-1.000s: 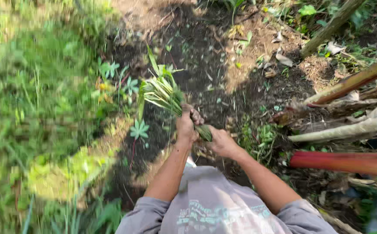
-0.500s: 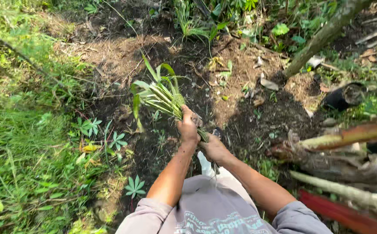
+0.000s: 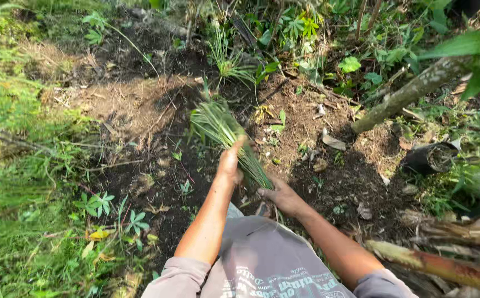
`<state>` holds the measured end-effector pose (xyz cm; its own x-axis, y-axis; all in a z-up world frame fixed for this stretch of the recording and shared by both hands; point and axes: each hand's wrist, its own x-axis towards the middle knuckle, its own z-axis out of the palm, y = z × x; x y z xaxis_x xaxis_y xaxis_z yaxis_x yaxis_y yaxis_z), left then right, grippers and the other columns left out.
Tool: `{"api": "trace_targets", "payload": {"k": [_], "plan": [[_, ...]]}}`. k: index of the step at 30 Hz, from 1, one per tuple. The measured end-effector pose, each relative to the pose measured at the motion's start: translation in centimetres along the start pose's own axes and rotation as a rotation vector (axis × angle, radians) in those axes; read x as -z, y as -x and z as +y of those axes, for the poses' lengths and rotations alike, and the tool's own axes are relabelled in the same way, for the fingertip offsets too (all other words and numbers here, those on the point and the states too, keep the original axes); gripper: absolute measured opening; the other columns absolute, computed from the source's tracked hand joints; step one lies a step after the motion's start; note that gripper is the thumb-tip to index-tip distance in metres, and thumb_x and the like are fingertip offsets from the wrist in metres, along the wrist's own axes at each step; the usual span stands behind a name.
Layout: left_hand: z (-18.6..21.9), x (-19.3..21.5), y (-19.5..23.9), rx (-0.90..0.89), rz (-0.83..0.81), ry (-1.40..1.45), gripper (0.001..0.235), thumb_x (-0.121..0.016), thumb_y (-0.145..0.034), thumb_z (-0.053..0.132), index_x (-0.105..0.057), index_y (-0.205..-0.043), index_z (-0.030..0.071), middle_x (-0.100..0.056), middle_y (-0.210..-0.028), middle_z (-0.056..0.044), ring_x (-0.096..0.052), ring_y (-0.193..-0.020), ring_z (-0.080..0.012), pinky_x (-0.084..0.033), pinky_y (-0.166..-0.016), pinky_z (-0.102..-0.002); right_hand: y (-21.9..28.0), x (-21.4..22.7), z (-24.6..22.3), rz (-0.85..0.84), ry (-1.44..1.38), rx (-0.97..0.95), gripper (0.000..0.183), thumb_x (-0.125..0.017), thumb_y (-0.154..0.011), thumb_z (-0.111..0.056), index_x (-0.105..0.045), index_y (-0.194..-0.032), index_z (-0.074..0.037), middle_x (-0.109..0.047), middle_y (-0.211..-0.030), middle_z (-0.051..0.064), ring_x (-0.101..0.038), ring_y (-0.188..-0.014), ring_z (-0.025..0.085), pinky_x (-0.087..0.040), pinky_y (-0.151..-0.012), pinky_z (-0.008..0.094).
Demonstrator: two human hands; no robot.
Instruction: The person clears weeds and grass from a garden bed by hand and with a small hand hoe. They pull clumps of grass, loosen soil around plant bases, and gather the removed vegetation into piles.
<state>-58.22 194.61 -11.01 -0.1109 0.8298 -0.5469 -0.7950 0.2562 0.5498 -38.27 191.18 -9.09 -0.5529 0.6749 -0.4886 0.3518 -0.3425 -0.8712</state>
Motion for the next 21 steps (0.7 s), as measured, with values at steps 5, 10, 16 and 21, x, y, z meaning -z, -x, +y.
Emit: {"api": "trace_targets", "payload": {"k": [5,10,16,21], "plan": [[2.8,-1.8,-6.4,0.120,-0.218,-0.192,0.053,-0.070,-0.095,0.045,-0.061,-0.131,0.006,-0.063,-0.119,-0.012,-0.060,-0.106,-0.0242,-0.048,-0.094,-0.045,-7.8,3.6,-3.7,0.076,-0.364,-0.037,0.058,-0.067,-0.095,-0.019,-0.049,-0.149,-0.009,-0.060,-0.097,0.010,-0.053,-0.072,0.021,-0.045,-0.059,0.036],[8.3,-1.2,-12.9,0.255,-0.112,-0.540,0.059,-0.067,-0.095,0.046,-0.052,-0.144,0.018,-0.061,-0.138,-0.009,-0.059,-0.125,-0.0210,-0.045,-0.104,-0.042,-18.2,8.0,-6.2,0.378,-0.248,-0.079,0.055,-0.067,-0.093,-0.019,-0.051,-0.144,-0.007,-0.069,-0.106,0.005,-0.061,-0.087,0.015,-0.052,-0.071,0.032],[15.1,2.1,-19.4,0.290,-0.138,-0.550,0.047,-0.065,-0.096,0.040,-0.062,-0.132,0.011,-0.072,-0.123,-0.007,-0.067,-0.108,-0.0180,-0.052,-0.094,-0.035,-28.7,11.2,-6.9,0.577,-0.376,-0.162,0.052,-0.069,-0.095,-0.013,-0.054,-0.142,0.000,-0.067,-0.104,0.012,-0.059,-0.087,0.020,-0.051,-0.080,0.035],[20.1,1.7,-25.2,0.239,-0.110,-0.409,0.037,-0.063,-0.097,0.036,-0.064,-0.125,0.011,-0.072,-0.114,-0.003,-0.067,-0.100,-0.0145,-0.053,-0.084,-0.029,-36.3,12.9,-9.9,0.592,-0.474,-0.066,0.059,-0.067,-0.087,-0.001,-0.050,-0.143,0.003,-0.070,-0.113,0.010,-0.066,-0.100,0.021,-0.051,-0.094,0.035]]}}
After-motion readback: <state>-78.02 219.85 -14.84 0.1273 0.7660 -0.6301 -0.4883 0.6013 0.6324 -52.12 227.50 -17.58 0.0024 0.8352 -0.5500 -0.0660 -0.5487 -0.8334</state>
